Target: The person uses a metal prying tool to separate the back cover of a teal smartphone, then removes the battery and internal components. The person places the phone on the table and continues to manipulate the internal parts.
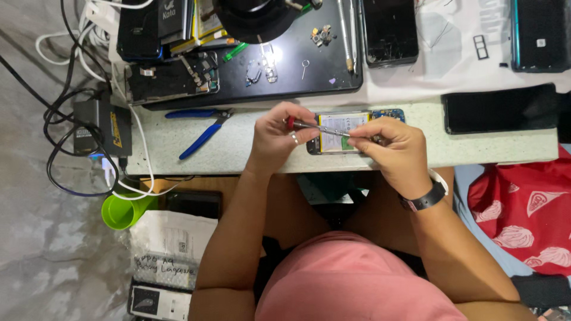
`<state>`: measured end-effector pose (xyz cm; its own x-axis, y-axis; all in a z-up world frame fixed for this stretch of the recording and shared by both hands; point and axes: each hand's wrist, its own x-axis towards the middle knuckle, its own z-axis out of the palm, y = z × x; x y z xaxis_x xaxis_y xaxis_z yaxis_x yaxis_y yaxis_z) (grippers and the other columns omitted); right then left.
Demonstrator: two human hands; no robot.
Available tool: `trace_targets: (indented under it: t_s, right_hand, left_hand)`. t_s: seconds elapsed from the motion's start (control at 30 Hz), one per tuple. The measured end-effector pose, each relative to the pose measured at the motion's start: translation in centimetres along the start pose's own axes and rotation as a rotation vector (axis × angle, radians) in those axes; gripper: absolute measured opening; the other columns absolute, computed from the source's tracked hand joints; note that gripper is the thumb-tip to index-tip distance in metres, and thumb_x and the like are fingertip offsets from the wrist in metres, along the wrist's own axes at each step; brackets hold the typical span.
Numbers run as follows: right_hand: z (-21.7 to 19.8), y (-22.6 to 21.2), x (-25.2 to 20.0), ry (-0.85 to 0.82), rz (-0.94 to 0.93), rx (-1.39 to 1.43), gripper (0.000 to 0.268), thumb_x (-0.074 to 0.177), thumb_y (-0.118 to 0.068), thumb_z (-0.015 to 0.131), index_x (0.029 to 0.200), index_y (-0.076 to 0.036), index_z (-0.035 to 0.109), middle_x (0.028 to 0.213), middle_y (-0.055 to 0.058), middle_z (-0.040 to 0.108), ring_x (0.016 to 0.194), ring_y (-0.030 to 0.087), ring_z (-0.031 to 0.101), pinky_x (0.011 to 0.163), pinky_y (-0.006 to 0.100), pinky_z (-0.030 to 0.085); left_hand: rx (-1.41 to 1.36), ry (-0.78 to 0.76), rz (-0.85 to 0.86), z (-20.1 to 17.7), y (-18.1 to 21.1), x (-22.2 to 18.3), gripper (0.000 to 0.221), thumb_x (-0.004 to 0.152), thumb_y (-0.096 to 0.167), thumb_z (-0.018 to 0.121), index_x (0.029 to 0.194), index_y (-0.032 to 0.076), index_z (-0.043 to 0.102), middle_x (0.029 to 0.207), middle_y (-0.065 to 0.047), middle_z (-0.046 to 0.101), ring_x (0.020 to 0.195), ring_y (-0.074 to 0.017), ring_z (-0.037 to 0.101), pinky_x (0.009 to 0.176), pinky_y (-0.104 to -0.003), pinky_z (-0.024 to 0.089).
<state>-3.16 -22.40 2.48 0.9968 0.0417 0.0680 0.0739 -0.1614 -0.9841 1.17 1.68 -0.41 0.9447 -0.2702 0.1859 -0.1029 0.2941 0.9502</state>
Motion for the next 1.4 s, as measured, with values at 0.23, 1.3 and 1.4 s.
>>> trace_targets:
  t_s: [0.23,1.3,1.4]
  right_hand:
    - [1.1,0.4,1.0,0.021,-0.116,0.162,0.017,0.089,0.009,0.078,0.100,-0.002,0.074,0.098,0.005,0.073,0.092,0.008,0.067,0.122,0.035,0.048]
    - [1.3,0.0,-6.1,-0.158,-0.082,-0.109,0.025,0.093,-0.011,0.073,0.118,-0.010,0.077,0.100,0.005,0.078,0.082,0.020,0.074,0.080,0.032,0.058]
    - [-2.1,0.3,-5.5,0.151,-0.390,-0.505,0.023,0.092,-0.005,0.083,0.110,-0.015,0.073,0.112,0.005,0.076,0.099,0.026,0.071,0.088,0.035,0.049]
  left_hand:
    - [-0.149,0.065,-0.032,-1.4,-0.9,0.0,0.024,0.085,-0.011,0.082,0.102,-0.001,0.068,0.104,-0.009,0.071,0.094,-0.0114,0.065,0.088,-0.024,0.054]
    - [0.737,0.470,0.588,3.9,4.6,1.0,0.020,0.092,-0.001,0.082,0.104,0.009,0.069,0.103,-0.008,0.070,0.085,-0.0127,0.064,0.068,-0.023,0.050]
    - [0.289,0.441,0.459,4.0,3.8,0.0,0.041,0.095,-0.003,0.081,0.126,0.009,0.057,0.112,-0.005,0.069,0.092,-0.0081,0.062,0.077,-0.022,0.044]
